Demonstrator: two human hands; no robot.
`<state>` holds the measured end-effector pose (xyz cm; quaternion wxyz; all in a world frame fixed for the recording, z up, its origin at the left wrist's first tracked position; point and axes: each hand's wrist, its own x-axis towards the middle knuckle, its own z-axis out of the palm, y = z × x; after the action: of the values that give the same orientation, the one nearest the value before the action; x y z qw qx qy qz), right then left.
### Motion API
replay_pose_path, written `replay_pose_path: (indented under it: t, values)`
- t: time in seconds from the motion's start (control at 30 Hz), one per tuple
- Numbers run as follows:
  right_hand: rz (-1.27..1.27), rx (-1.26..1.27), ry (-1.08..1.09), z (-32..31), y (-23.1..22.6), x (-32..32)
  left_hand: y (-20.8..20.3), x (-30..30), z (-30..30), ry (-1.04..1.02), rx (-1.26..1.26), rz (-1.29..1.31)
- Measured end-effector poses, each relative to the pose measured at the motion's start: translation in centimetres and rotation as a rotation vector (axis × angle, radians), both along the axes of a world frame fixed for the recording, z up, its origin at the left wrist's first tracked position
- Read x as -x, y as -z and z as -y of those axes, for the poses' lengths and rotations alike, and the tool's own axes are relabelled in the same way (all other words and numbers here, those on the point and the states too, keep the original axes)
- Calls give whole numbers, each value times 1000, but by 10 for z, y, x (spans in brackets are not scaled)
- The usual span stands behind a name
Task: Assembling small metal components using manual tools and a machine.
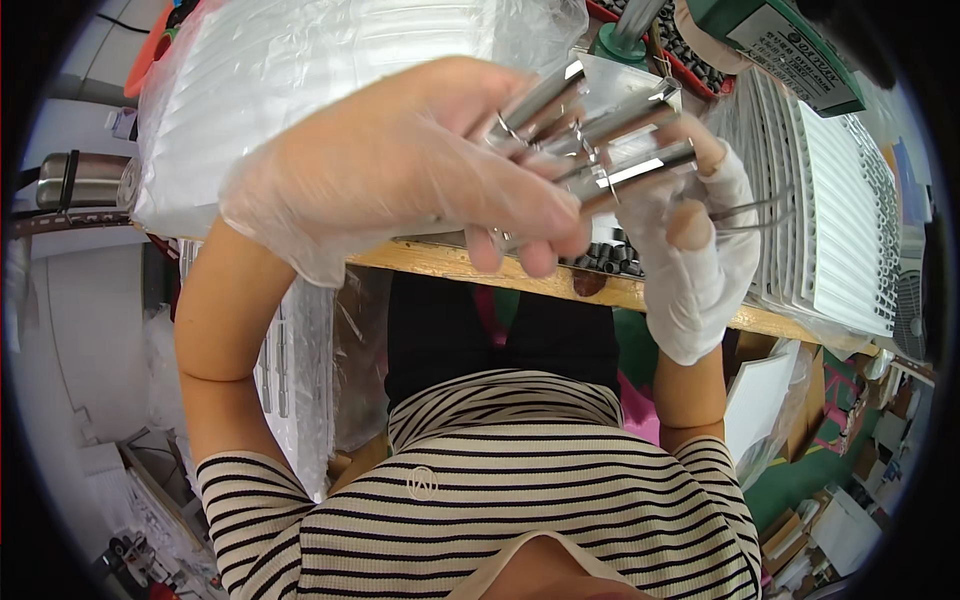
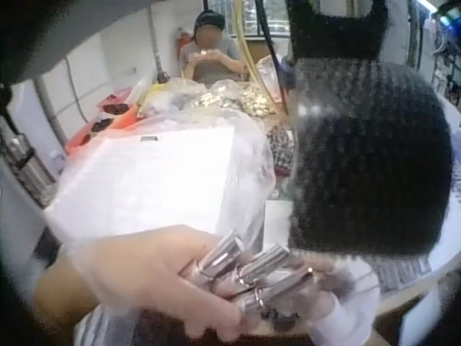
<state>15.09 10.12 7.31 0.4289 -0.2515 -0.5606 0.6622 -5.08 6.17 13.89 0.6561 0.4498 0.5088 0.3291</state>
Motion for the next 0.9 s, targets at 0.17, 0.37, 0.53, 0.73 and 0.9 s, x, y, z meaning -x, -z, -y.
replay_pose_path:
  t: [0.17,0.37,0.53,0.73,0.9]
  values:
    - [-119,-151,51,-4,7,2,-3,-6,9,-5,87,2]
    - [-82,-124,97,-1,13,5,14,-5,16,-95,-591,-532]
    - [418,-296,157,-14,16,-9,-7,48,-51,-488,-624,-1058]
    - [1301,-920,-256,-8,16,-20,49,270,-117,-452,-591,-587]
    - [1437,-958,-274,-2,19,-17,70,260,-123,-316,-721,-364]
